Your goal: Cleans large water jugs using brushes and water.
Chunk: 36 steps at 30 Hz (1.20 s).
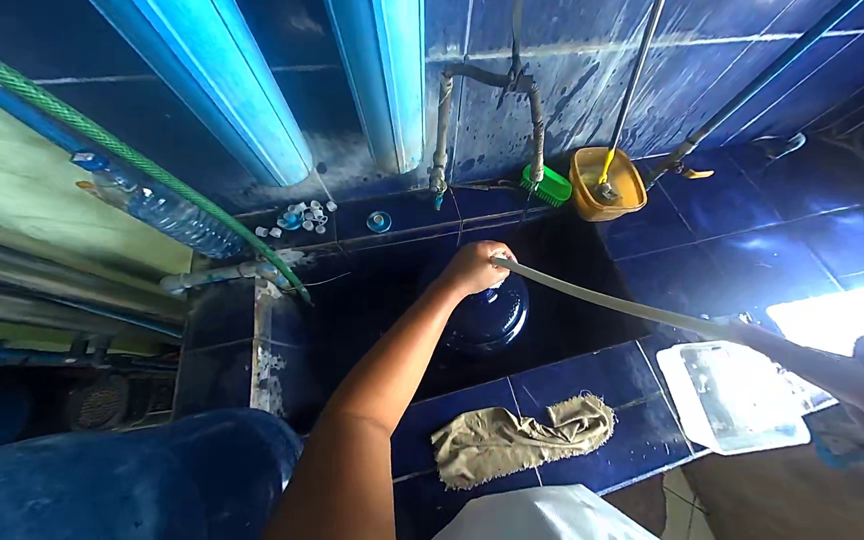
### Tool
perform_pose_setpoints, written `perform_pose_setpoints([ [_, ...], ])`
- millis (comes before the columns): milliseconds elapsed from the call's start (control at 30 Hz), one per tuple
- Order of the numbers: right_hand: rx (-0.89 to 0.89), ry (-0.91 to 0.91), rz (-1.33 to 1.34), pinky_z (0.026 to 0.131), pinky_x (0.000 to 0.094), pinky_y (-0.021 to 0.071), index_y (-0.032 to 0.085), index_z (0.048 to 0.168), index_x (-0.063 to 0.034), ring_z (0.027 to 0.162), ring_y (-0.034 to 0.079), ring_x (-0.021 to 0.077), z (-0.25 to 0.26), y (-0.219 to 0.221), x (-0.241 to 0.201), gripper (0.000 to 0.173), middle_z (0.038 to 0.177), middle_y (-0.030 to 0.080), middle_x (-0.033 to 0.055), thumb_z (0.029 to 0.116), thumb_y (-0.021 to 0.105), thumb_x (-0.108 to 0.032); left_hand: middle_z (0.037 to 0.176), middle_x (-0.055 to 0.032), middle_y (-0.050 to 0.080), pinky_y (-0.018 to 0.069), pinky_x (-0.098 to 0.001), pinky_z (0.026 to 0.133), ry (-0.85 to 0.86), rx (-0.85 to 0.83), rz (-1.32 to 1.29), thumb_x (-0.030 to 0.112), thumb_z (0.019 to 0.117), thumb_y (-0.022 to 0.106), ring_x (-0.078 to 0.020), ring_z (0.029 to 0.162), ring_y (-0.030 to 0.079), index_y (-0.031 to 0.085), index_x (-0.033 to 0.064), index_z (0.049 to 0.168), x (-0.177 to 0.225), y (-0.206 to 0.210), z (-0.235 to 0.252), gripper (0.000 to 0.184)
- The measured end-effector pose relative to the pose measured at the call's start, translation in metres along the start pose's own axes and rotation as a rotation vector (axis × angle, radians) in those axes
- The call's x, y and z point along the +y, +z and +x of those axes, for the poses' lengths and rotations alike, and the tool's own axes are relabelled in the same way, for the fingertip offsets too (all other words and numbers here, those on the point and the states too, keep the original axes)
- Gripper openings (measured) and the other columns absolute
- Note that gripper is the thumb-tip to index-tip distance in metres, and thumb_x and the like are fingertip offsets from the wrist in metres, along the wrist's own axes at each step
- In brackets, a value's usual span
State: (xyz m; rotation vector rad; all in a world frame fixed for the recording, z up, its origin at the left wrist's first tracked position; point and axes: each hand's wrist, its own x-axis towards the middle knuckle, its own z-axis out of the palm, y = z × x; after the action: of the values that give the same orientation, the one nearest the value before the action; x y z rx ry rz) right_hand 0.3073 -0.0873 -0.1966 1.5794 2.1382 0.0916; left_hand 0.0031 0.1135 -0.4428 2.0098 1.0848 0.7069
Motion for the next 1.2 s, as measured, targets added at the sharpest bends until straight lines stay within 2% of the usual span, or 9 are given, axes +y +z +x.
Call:
perform_pose_setpoints([
  [133,-0.191,-0.007,-0.019,0.060,0.0581,0.0525,0.028,0.162,-0.0399,0.077,0.066,0.0470,0.013,-0.018,-0.016,0.073,0.096,0.063,0.0270,0.1021,0.052,-0.006,0.096,-0.0136,0.073,0.0544,-0.0500,0.084,-0.149,-0.154,-0.022,0.017,0.0942,0.069,-0.0245,0.089,0.069,0.074,0.0034,0.107,-0.010,-0.004,-0.015,0.020],
  [200,-0.297,-0.007,-0.014,0.064,0.0624,0.0531,0.021,0.164,-0.0355,0.083,0.066,0.0516,0.013,-0.026,-0.025,0.079,0.104,0.063,0.0311,0.1006,0.054,-0.002,0.128,-0.0185,0.067,0.0496,-0.0522,0.104,-0.134,-0.320,0.027,0.026,0.0940,0.075,-0.0298,0.118,0.065,0.062,0.0027,0.136,0.004,-0.028,-0.013,0.050],
  [267,-0.329,-0.007,-0.054,0.066,0.0622,0.0537,0.016,0.166,-0.0327,0.084,0.066,0.0526,0.012,-0.036,-0.031,0.080,0.107,0.063,0.0317,0.1015,0.053,-0.002,0.159,-0.0178,0.043,0.0317,-0.0487,0.122,-0.028,-0.341,-0.015,0.033,0.0980,0.069,-0.0291,0.148,0.041,0.034,0.0040,0.159,0.043,-0.064,-0.007,0.076],
  [367,-0.239,-0.045,-0.103,0.060,0.0554,0.0537,0.020,0.165,-0.0314,0.077,0.067,0.0461,0.008,-0.037,-0.036,0.080,0.098,0.064,0.0260,0.0995,0.056,-0.004,0.159,-0.0104,0.046,0.0171,-0.0554,0.126,0.189,-0.146,0.061,0.035,0.1074,0.041,-0.0248,0.152,0.036,0.044,0.0081,0.156,0.102,-0.073,-0.006,0.056],
  [533,-0.488,0.041,-0.073,0.079,0.0621,0.0516,0.020,0.165,-0.0351,0.100,0.066,0.0478,0.066,-0.042,-0.064,0.064,0.111,0.066,0.0260,0.1085,0.043,-0.013,0.129,-0.0081,0.072,0.0115,-0.0524,0.129,-0.026,-0.407,0.387,0.039,0.1136,0.027,-0.0220,0.133,0.059,0.073,0.0091,0.126,0.029,0.029,0.008,0.057],
  [633,-0.417,-0.032,-0.154,0.078,0.0575,0.0534,0.037,0.159,-0.0362,0.097,0.069,0.0387,0.096,-0.054,-0.055,0.053,0.106,0.071,0.0165,0.1092,0.045,-0.021,0.153,-0.0038,0.054,0.0074,-0.0625,0.126,-0.049,-0.273,0.452,0.038,0.1123,0.031,-0.0225,0.148,0.042,0.062,0.0192,0.143,0.011,0.017,0.011,0.048],
  [833,-0.219,-0.206,-0.201,0.072,0.0613,0.0524,0.068,0.130,-0.0213,0.094,0.068,0.0415,0.131,-0.096,-0.060,0.029,0.099,0.070,0.0170,0.1066,0.052,-0.021,0.145,-0.0146,0.057,0.0488,-0.0451,0.111,-0.175,0.400,-0.361,0.032,0.0720,0.092,-0.0240,0.133,0.056,0.036,0.0068,0.155,-0.050,0.050,-0.049,0.104],
  [1000,-0.267,-0.131,-0.322,0.070,0.0516,0.0505,0.067,0.094,0.0050,0.094,0.065,0.0387,0.158,-0.111,-0.126,0.018,0.097,0.064,0.0218,0.1002,0.052,-0.002,0.126,-0.0204,0.068,0.0507,-0.0491,0.106,-0.400,0.445,-0.108,0.023,0.0786,0.088,-0.0304,0.119,0.066,0.054,0.0014,0.140,-0.031,0.077,-0.019,0.073],
  [1200,-0.051,-0.162,-0.050,0.071,0.0562,0.0546,0.072,0.105,-0.0104,0.088,0.069,0.0376,0.097,-0.009,-0.008,0.021,0.092,0.070,0.0153,0.1050,0.056,-0.025,0.116,-0.0145,0.073,0.0529,-0.0479,0.103,0.076,0.455,0.157,0.018,0.0701,0.088,-0.0289,0.113,0.069,0.071,0.0033,0.119,0.062,0.095,-0.036,0.054],
])
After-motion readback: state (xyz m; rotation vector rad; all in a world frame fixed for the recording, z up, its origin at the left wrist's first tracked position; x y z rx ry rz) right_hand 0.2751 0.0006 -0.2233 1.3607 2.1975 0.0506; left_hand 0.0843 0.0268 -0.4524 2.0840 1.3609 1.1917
